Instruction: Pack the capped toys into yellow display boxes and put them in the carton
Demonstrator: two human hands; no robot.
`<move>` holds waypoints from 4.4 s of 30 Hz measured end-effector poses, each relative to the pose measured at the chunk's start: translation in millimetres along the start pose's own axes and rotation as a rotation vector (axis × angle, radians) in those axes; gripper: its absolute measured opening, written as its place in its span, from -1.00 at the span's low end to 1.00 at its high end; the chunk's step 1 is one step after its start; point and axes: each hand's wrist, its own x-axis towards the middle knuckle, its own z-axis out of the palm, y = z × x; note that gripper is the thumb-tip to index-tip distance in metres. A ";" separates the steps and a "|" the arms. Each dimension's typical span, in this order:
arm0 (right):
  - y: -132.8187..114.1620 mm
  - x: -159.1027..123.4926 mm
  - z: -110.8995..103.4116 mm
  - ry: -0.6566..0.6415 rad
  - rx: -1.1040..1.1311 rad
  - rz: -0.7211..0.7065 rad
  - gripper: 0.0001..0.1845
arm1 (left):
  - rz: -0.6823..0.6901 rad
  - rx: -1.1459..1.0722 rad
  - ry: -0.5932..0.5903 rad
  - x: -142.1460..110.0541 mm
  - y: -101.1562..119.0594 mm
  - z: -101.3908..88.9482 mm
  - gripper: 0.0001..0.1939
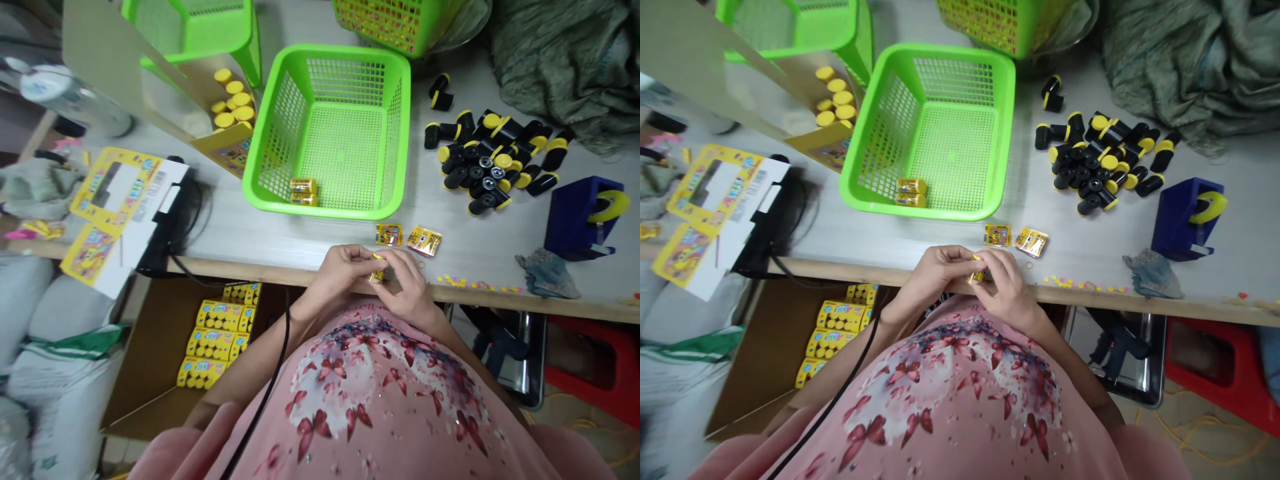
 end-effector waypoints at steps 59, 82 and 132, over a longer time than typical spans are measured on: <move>-4.8 -0.7 2.5 0.014 -0.064 0.037 -0.43 | 0.120 0.504 0.067 -4.8 9.9 4.7 -0.79; -1.9 -0.8 7.9 0.111 -0.096 0.087 -0.45 | 0.244 0.441 -0.024 -4.7 -2.6 1.9 -0.76; 0.0 9.2 -6.7 0.238 0.431 0.320 -0.95 | 0.047 -0.347 -0.188 -10.8 -25.5 0.5 -0.57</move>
